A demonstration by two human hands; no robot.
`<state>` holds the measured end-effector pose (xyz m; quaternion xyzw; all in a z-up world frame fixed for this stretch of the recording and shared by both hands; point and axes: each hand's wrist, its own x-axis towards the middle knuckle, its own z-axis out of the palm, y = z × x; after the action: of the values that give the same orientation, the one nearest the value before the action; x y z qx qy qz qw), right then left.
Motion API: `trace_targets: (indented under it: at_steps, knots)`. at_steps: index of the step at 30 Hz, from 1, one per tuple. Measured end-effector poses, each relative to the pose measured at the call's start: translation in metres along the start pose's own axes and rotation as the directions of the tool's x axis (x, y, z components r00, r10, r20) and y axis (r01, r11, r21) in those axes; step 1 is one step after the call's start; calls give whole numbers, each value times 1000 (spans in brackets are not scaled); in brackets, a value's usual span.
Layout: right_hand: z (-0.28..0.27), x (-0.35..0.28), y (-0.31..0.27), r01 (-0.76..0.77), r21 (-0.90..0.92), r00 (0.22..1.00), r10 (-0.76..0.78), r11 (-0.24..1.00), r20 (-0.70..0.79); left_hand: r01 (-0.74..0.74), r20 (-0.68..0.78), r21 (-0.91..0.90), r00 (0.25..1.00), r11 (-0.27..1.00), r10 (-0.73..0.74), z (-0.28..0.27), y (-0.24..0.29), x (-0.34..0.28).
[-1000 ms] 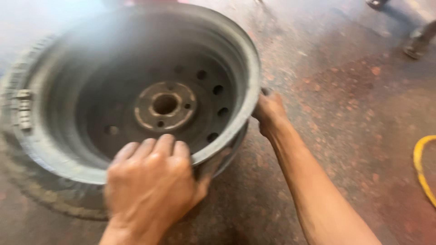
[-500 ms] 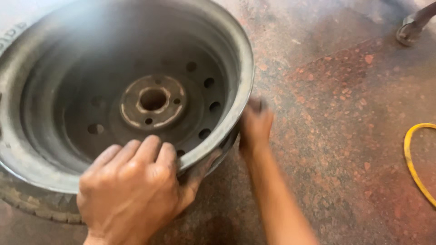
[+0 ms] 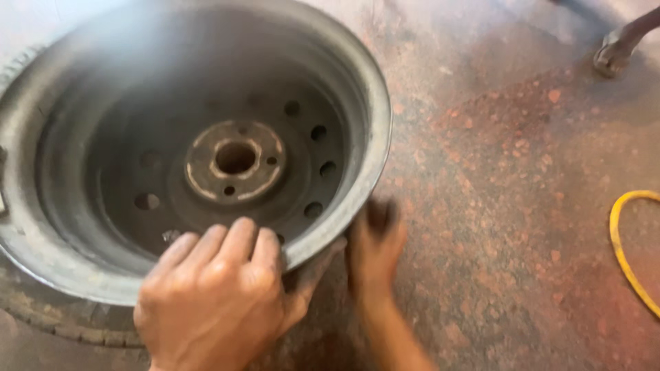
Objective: The person scrubs the inner rim of a car wheel with a small abrasive block, rotating the wheel by hand to access different sections. The person holds the wheel steady with one hand while scrubbing with the other.
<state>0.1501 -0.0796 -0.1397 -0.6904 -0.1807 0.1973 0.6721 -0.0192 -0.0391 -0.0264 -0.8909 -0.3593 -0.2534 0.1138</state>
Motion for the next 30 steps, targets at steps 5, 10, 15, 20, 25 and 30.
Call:
trace_targets:
  at_steps: [5,10,15,20,25,30]
  knots:
    - [6,55,-8,-31,74,989,20,997,145,18,-10,15,1000,1000,-18,-5,-4,-1]
    - [0,13,10,91,106,992,-100,990,78,3,-18,20,1000,1000,-3,-4,0,-1]
    - [-1,42,34,119,275,962,-179,954,206,-3,18,6,1000,1000,3,-3,-3,-3]
    - [-27,15,75,810,-504,515,-775,299,367,29,62,44,998,999,-32,0,-1,0]
    - [-24,83,66,224,128,880,-257,966,399,38,185,65,981,997,-50,1,-5,-12]
    - [-21,21,53,339,34,907,-336,940,253,12,154,50,988,999,-20,8,-5,-5]
